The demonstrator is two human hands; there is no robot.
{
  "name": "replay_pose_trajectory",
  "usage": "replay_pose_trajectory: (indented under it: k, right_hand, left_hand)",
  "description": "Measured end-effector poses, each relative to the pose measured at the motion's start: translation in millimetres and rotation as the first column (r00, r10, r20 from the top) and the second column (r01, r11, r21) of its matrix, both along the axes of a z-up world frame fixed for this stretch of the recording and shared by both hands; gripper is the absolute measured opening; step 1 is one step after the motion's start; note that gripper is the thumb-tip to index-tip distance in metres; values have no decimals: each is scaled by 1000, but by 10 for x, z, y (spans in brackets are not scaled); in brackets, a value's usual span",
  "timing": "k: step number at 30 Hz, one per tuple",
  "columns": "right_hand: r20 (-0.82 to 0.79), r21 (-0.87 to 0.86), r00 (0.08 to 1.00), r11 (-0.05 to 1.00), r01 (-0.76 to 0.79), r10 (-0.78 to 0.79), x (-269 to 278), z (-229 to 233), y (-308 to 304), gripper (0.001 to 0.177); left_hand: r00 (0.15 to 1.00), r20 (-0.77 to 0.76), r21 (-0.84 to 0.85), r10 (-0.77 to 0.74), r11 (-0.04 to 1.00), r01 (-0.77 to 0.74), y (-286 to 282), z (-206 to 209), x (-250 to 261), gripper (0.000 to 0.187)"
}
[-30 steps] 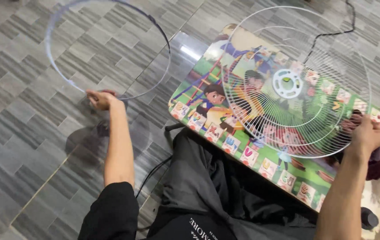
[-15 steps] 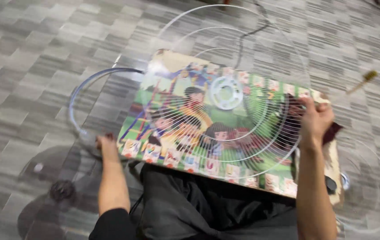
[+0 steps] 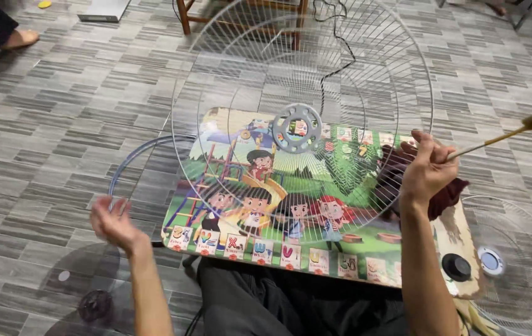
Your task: Cleaning an electric fan guard using a small brush to remove dust from the wire mesh
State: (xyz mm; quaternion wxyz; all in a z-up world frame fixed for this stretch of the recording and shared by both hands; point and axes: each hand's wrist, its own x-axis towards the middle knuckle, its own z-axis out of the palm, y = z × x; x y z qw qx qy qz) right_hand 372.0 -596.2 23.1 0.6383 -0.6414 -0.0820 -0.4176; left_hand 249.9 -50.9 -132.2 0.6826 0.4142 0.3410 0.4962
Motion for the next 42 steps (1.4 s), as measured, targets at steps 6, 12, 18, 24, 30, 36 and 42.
replay_pose_trajectory:
  k: [6, 12, 18, 24, 30, 36, 42]
  right_hand:
    - [62, 135, 997, 990, 43, -52, -75, 165, 135, 36]
    - [-7, 241, 997, 968, 74, -75, -77, 136, 237, 27]
    - [218, -545, 865, 678, 492, -452, 71, -42, 144, 70]
    - [-27, -921, 996, 386, -55, 79, -190, 99, 1533, 25]
    - [-195, -899, 951, 431, -76, -239, 265, 511, 1957, 47]
    - [-517, -856, 837, 106, -506, -179, -179, 148, 2014, 57]
    - [-16, -942, 984, 332, 45, -178, 174, 297, 1824, 50]
  left_hand:
    - [646, 134, 427, -751, 632, 646, -1528, 736, 166, 45]
    - [700, -130, 30, -702, 703, 711, -2100, 830, 445, 87]
    - [789, -239, 71, -566, 800, 596, -1922, 434, 697, 64]
    - [753, -166, -11, -636, 765, 644, -2084, 684, 590, 83]
    - [736, -131, 44, -664, 738, 674, -2212, 927, 377, 76]
    - [757, -197, -36, -623, 776, 629, -2115, 730, 468, 78]
    - [680, -110, 76, -725, 676, 733, -2083, 1116, 123, 79]
